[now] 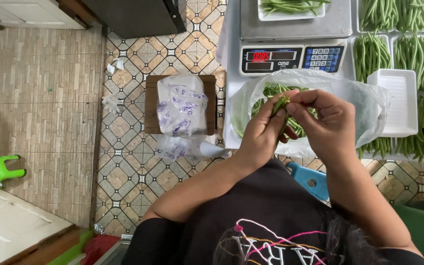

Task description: Sorting, cleaning by snapping ends, and weighing green beans for packaging into foam trays.

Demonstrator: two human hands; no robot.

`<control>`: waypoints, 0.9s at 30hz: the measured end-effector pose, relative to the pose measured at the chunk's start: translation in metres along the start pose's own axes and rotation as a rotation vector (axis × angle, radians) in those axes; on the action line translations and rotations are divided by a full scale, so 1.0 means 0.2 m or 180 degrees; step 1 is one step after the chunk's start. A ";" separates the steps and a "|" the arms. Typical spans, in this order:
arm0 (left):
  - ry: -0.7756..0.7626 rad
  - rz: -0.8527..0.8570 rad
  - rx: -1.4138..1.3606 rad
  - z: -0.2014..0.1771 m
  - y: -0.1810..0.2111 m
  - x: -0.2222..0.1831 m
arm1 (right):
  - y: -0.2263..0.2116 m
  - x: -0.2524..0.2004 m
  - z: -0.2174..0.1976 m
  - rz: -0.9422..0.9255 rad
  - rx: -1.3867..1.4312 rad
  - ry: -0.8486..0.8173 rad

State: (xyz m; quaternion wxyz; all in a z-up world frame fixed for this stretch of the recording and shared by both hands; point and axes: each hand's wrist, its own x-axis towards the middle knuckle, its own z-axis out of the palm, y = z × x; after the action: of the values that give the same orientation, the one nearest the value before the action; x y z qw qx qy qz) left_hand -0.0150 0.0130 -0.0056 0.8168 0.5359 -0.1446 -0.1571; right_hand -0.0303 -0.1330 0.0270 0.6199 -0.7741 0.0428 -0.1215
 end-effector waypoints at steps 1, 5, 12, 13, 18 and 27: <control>-0.0005 -0.0050 -0.0102 0.00 -0.01 0.00 | -0.03 0.00 0.00 -0.0140 -0.0150 -0.0033; 0.0070 -0.0141 -0.0101 -0.01 -0.11 0.01 | -0.02 0.03 -0.04 -0.0345 -0.0749 -0.0033; 0.0099 -0.0045 0.0221 0.02 0.07 0.00 | -0.09 0.01 -0.05 -0.0186 -0.0927 -0.0086; 0.0000 -0.0227 0.0221 0.01 0.08 0.00 | -0.10 0.02 -0.06 -0.0058 -0.0936 -0.0263; -0.0153 -0.0348 0.0688 -0.01 0.08 0.00 | -0.09 0.03 -0.10 0.0041 -0.1110 -0.0404; -0.0927 -0.0411 -0.0452 -0.09 -0.01 0.04 | -0.06 0.10 -0.08 -0.0507 -0.0960 -0.0333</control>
State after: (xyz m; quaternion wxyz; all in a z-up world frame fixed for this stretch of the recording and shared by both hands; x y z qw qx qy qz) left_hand -0.0004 0.0245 -0.0144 0.8113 0.4566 -0.2152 -0.2950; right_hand -0.0166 -0.1503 0.0454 0.4865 -0.8645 -0.0331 -0.1221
